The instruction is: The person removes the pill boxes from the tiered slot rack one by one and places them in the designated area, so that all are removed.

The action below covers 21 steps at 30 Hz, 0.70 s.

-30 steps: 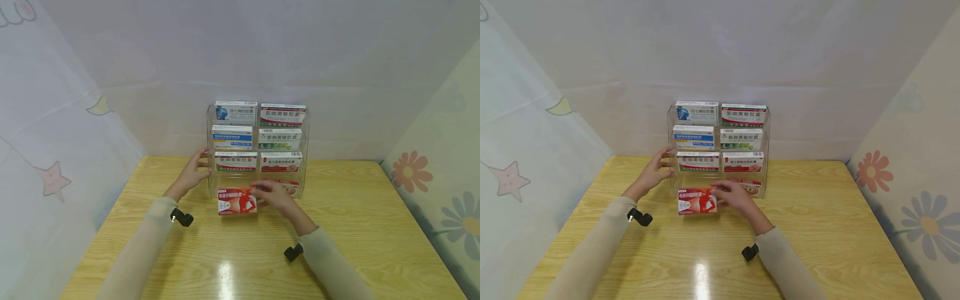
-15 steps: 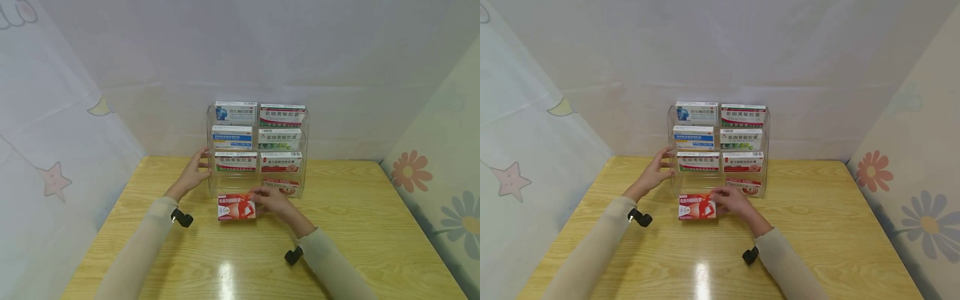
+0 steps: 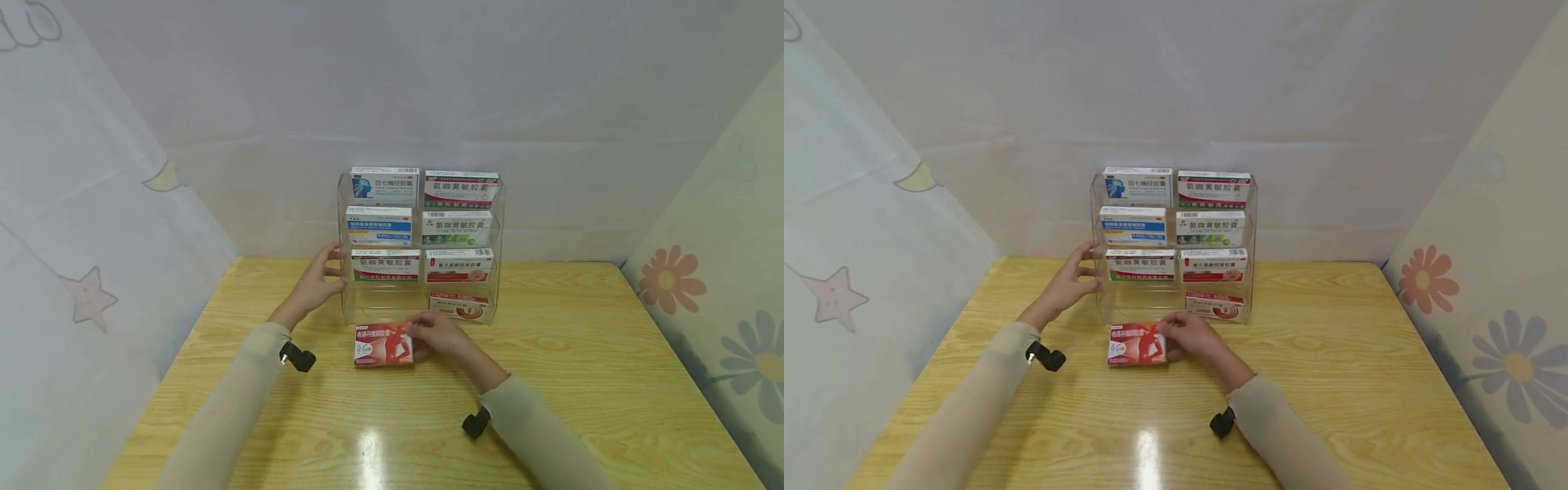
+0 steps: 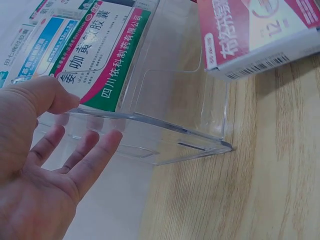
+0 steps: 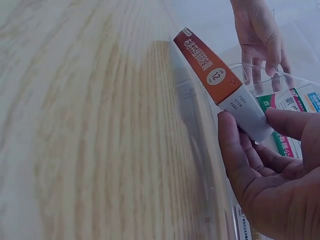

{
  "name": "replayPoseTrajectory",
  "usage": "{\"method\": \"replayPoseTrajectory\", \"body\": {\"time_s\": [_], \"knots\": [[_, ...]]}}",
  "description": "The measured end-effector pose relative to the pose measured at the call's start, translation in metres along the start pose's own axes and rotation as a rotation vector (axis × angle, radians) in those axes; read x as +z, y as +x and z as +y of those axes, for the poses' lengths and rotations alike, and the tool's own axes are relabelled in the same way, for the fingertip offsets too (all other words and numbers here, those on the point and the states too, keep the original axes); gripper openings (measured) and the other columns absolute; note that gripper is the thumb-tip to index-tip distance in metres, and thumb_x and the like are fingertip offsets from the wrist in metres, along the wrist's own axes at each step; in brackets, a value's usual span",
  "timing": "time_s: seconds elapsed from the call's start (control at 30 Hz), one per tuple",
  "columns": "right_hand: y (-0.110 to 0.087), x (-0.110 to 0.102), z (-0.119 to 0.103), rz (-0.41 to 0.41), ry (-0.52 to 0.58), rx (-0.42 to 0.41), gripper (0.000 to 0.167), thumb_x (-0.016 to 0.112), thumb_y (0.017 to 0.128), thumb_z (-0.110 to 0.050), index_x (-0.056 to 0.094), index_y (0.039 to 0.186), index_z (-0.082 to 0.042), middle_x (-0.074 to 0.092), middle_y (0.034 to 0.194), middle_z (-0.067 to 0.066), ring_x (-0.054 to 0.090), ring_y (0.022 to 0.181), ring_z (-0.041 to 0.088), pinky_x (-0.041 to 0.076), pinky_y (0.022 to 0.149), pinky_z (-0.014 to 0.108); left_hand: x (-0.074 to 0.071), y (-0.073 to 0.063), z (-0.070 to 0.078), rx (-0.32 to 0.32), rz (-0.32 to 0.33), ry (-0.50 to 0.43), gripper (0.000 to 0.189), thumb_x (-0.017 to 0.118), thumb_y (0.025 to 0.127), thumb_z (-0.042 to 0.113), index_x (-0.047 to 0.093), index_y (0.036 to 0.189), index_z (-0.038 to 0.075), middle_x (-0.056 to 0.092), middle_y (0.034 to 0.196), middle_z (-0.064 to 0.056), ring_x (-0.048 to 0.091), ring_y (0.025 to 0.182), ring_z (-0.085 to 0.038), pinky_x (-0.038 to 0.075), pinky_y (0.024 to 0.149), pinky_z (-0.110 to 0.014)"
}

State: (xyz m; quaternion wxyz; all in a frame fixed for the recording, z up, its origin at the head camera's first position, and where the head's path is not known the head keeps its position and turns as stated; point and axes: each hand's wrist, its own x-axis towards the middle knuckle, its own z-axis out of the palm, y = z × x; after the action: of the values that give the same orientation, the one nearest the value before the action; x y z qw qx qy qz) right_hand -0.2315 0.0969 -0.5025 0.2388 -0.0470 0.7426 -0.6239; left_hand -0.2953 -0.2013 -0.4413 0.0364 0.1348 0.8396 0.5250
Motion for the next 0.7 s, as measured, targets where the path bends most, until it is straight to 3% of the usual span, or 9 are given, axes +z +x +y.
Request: {"method": "replayPoseTrajectory", "body": {"time_s": [0.07, 0.17, 0.43, 0.7], "knots": [[0.002, 0.001, 0.001, -0.002, 0.013, 0.013, 0.036, 0.065, 0.1, -0.026, 0.064, 0.125, -0.002, 0.071, 0.109, 0.015, 0.071, 0.092, 0.025, 0.061, 0.076, 0.042, 0.0, 0.0, 0.0, -0.006, -0.005, 0.002, 0.084, 0.064, 0.094, 0.0, 0.017, 0.162, 0.014, 0.036, 0.153, -0.021, 0.05, 0.127, -0.047, 0.053, 0.095, -0.054], [0.005, 0.002, 0.003, 0.001, 0.007, 0.017, 0.036, 0.065, 0.099, -0.026, 0.064, 0.125, -0.001, 0.071, 0.109, 0.015, 0.071, 0.09, 0.024, 0.061, 0.075, 0.042, 0.001, 0.005, -0.014, 0.004, 0.005, 0.007, 0.085, 0.065, 0.094, 0.002, 0.017, 0.162, 0.019, 0.037, 0.153, -0.017, 0.052, 0.125, -0.044, 0.054, 0.093, -0.052], [0.004, 0.002, 0.002, 0.001, -0.024, 0.013, 0.037, 0.063, 0.101, -0.022, 0.063, 0.13, 0.001, 0.071, 0.109, 0.015, 0.07, 0.09, 0.021, 0.061, 0.075, 0.04, 0.002, 0.006, -0.018, 0.029, 0.018, 0.01, 0.085, 0.066, 0.093, 0.002, 0.02, 0.161, 0.022, 0.04, 0.15, -0.013, 0.055, 0.122, -0.038, 0.056, 0.088, -0.045], [0.002, 0.002, 0.002, 0.011, -0.035, 0.025, 0.041, 0.063, 0.1, -0.016, 0.059, 0.138, 0.0, 0.066, 0.12, 0.017, 0.07, 0.095, 0.022, 0.061, 0.077, 0.038, 0.002, 0.005, -0.018, 0.026, 0.025, 0.018, 0.085, 0.067, 0.093, 0.003, 0.02, 0.161, 0.023, 0.041, 0.15, -0.012, 0.055, 0.121, -0.038, 0.056, 0.088, -0.047]]}}
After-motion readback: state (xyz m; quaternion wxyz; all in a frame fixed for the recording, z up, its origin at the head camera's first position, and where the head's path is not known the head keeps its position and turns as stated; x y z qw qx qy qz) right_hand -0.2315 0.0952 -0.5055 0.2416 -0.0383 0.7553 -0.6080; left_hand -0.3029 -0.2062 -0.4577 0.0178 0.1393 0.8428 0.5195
